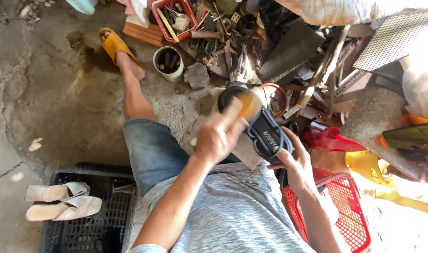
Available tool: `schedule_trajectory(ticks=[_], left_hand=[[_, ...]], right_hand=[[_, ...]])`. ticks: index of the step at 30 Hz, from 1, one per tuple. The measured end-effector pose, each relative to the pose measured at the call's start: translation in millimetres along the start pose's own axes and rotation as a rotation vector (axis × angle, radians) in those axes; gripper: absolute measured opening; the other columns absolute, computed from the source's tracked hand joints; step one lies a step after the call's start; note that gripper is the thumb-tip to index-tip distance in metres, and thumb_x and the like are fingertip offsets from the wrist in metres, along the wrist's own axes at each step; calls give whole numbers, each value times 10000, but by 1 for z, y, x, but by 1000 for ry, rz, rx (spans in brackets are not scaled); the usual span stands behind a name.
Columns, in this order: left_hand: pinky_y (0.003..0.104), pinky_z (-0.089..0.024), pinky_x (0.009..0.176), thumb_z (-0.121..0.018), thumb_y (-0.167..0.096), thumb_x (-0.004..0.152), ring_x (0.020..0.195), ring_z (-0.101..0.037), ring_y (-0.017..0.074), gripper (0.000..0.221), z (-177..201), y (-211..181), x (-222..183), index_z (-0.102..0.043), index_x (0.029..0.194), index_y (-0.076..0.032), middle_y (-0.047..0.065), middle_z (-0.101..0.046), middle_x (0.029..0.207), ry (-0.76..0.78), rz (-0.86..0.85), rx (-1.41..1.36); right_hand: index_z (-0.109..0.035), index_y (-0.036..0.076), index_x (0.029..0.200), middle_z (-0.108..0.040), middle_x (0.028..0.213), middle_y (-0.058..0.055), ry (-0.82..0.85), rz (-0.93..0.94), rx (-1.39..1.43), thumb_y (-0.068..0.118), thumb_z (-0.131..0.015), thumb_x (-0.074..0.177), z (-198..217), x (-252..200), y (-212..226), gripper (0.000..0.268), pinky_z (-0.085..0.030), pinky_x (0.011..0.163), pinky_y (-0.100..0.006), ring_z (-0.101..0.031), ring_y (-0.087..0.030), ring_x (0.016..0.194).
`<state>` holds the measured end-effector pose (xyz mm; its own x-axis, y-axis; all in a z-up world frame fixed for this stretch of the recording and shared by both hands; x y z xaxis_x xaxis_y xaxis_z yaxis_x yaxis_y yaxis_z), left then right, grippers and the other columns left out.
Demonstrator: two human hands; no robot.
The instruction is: Polishing and repairing leather shoes using a brush, hammer, and cloth in a workshop.
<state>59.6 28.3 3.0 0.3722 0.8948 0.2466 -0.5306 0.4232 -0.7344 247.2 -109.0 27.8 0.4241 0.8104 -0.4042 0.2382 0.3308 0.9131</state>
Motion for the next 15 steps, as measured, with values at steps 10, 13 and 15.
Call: schedule_trajectory(ticks=[10, 13, 15], left_hand=[[404, -611, 781, -683, -447, 964, 884, -762, 342, 471, 33, 3, 7, -654, 1398, -265, 210, -763, 957, 126, 94, -248], [427, -622, 817, -674, -378, 984, 878, -760, 345, 407, 38, 15, 17, -661, 1370, -249, 191, -764, 943, 93, 198, -228], [511, -598, 842, -618, -468, 1028, 974, -738, 403, 518, 38, 31, 20, -595, 1471, -201, 274, -730, 1038, 52, 414, -27]], right_hand=[[-486, 72, 1522, -679, 1216, -275, -18, 22, 35, 96, -671, 863, 0, 2, 0, 685, -651, 530, -400, -744, -338, 853], [-449, 82, 1547, -641, 1286, -304, 30, 17, 4, 120, -653, 861, 2, 2, -1, 716, -655, 593, -450, -724, -402, 958], [-419, 89, 1561, -610, 1376, -278, 80, 29, -38, 189, -638, 880, -5, 0, 10, 722, -655, 662, -479, -707, -382, 1018]])
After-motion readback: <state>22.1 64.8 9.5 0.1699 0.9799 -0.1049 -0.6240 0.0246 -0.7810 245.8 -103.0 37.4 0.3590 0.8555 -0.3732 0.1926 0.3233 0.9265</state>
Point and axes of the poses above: each hand's wrist, its own x-axis towards the middle knuckle, its own z-axis out of the back of the hand, y = z × x, the point moved 2 cm from there along x, towards the middle knuckle
